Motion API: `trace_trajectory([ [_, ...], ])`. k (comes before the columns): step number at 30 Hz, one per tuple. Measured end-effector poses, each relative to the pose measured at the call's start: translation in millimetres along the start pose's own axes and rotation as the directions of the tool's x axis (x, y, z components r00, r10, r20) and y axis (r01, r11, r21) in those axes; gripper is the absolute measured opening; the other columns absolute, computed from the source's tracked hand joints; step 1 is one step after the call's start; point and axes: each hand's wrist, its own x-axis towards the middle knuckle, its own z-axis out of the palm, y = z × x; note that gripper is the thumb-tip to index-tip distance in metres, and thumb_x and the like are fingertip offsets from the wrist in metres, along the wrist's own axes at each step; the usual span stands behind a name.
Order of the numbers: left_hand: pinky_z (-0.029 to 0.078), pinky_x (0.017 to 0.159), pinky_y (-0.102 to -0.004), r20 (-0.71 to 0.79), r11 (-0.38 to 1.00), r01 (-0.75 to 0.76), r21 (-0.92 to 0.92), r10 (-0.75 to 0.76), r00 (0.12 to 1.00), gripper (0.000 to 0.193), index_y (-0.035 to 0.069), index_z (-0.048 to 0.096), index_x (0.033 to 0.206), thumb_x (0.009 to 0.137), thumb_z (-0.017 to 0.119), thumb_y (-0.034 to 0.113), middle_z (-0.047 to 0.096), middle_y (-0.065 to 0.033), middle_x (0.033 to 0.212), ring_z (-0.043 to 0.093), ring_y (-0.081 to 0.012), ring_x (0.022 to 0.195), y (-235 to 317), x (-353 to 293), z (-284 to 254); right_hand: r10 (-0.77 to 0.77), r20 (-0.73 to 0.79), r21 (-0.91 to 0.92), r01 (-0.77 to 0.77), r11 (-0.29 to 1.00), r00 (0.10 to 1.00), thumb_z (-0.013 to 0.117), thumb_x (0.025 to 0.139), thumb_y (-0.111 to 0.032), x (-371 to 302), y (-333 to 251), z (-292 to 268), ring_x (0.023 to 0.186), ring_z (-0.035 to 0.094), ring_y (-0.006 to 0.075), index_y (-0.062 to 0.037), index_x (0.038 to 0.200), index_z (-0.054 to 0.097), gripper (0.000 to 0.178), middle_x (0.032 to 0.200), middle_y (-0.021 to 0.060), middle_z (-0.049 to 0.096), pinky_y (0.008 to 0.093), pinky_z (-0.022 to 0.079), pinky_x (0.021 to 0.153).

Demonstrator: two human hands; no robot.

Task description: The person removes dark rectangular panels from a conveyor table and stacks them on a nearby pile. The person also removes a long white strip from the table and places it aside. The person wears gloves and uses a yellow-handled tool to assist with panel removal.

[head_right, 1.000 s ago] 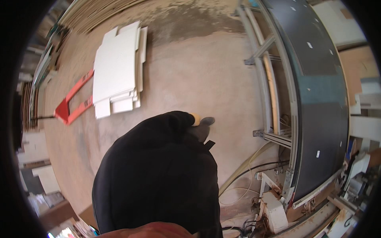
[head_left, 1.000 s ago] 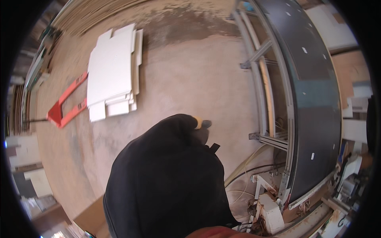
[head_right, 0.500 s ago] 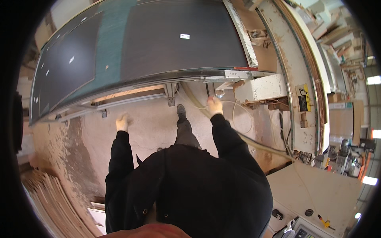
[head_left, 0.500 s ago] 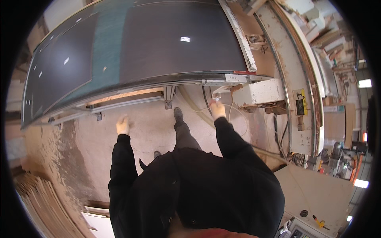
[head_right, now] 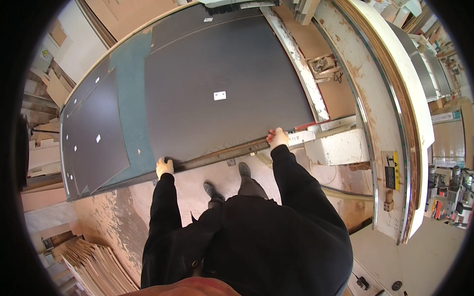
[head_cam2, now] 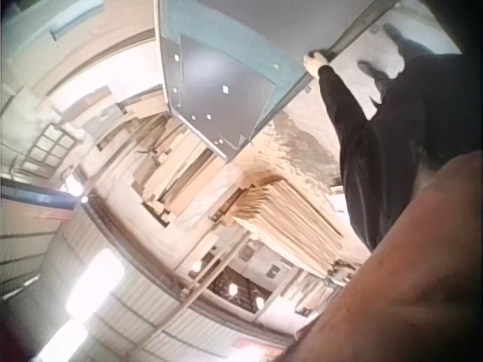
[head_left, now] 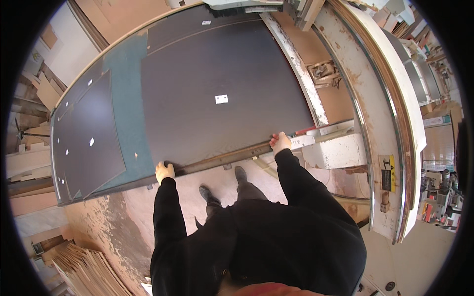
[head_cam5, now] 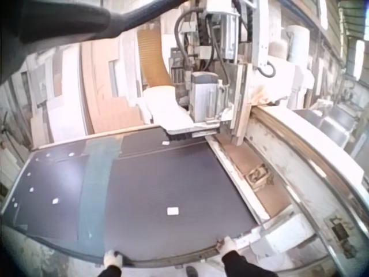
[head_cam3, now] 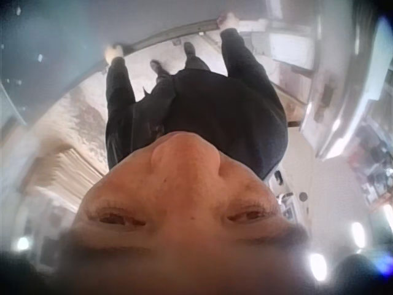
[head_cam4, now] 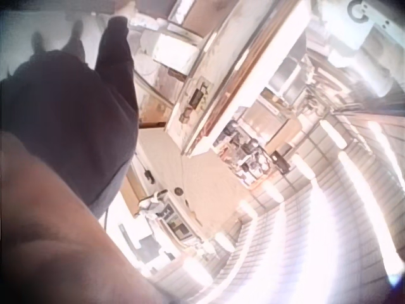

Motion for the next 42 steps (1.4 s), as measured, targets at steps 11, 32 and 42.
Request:
trace_trajectory([
  [11,0.048,0.105,-0.0511,-0.031,0.970,0.241,-0.018,-0.241,0.970,0.066,-0.001,0.055,0.128,0.086,0.064,0.049,0.063,-0.0273,0.128,0.060,-0.0413,0.123,-6.9,50.4,-12.1,0.092,-0.031,0.238,-0.082,0.968,0.995,0.054,0.097,-0.023,15.0,-40.1,0.3,0.054,0.033,0.0123,-0.0191,0.085,0.045,0.015,0.067,-0.0035,0.035,0.0304,0.033,0.050],
  [32,0.050,0.096,-0.0511,-0.030,0.839,0.322,-0.439,-0.371,0.928,0.068,-0.004,0.073,0.107,0.096,0.053,0.061,0.069,-0.0307,0.110,0.066,-0.0447,0.110,-211.3,42.4,-123.8,0.103,0.009,-0.559,-0.080,0.826,0.995,0.049,0.108,-0.038,-58.7,89.0,-39.1,0.040,0.043,0.0271,-0.0094,0.090,0.052,0.034,0.049,0.0094,0.040,0.0442,0.040,0.038],
  [42,0.051,0.096,-0.0520,-0.077,0.688,0.621,-0.375,-0.691,0.719,0.072,0.001,0.076,0.106,0.098,0.040,0.064,0.069,-0.0319,0.104,0.067,-0.0456,0.107,-437.3,-146.9,-79.4,0.313,0.168,-0.080,-0.303,0.950,0.935,0.064,0.100,-0.038,-128.1,190.8,-95.2,0.119,0.058,0.0263,-0.0135,0.122,0.064,0.033,0.127,0.0054,0.067,0.0504,0.041,0.108],
])
